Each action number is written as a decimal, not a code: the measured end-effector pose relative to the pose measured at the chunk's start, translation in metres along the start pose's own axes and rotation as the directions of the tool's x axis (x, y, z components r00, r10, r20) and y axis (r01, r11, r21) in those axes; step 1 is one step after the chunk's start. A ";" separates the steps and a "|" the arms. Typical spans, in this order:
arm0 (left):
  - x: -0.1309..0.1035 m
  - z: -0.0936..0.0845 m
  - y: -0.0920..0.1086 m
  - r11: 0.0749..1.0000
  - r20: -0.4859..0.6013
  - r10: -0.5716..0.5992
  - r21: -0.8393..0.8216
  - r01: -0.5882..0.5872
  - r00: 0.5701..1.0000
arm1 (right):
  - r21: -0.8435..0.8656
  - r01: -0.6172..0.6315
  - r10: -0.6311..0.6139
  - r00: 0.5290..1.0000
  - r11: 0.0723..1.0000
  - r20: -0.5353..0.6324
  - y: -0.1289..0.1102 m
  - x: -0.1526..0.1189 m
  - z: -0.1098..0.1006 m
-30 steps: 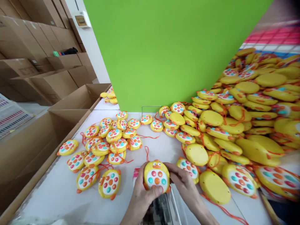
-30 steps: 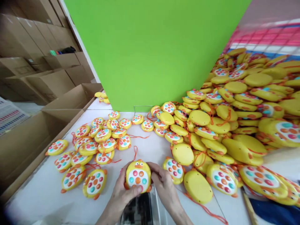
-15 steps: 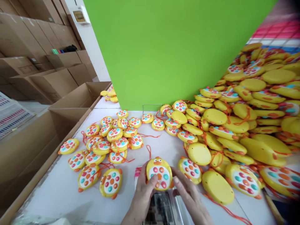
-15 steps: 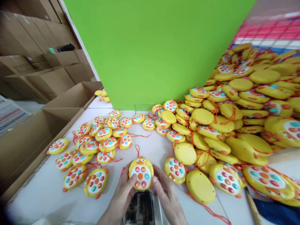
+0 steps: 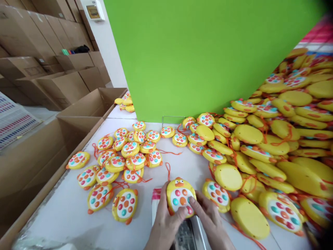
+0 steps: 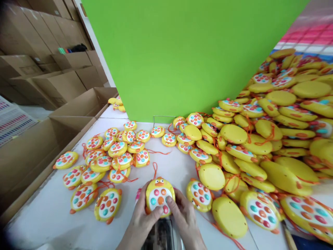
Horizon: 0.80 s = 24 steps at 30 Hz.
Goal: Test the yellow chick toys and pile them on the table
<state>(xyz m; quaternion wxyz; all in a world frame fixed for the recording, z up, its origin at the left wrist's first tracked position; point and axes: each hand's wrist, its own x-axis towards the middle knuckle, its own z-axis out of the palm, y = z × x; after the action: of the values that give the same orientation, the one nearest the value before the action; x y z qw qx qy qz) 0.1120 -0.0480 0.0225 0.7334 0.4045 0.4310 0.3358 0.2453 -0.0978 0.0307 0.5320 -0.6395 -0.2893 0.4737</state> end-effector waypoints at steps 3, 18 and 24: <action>0.009 0.001 -0.002 0.990 0.038 -0.038 -0.133 0.043 0.999 | 0.058 0.046 -0.050 0.997 0.997 0.060 0.003 0.004 0.002; 0.024 -0.012 -0.026 0.956 0.090 -0.172 -0.227 0.188 0.981 | -0.844 0.437 -0.674 0.727 0.311 0.129 -0.033 0.093 0.004; 0.020 -0.010 -0.029 0.919 0.040 -0.238 -0.313 0.238 0.970 | -0.708 0.377 -0.415 0.900 0.597 0.129 0.003 0.111 0.003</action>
<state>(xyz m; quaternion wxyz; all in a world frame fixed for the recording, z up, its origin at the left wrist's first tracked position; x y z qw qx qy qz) 0.1152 -0.0413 -0.0135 0.8242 0.2268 0.4172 0.3085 0.2848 -0.0002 -0.0052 0.3378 -0.7262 -0.5721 0.1766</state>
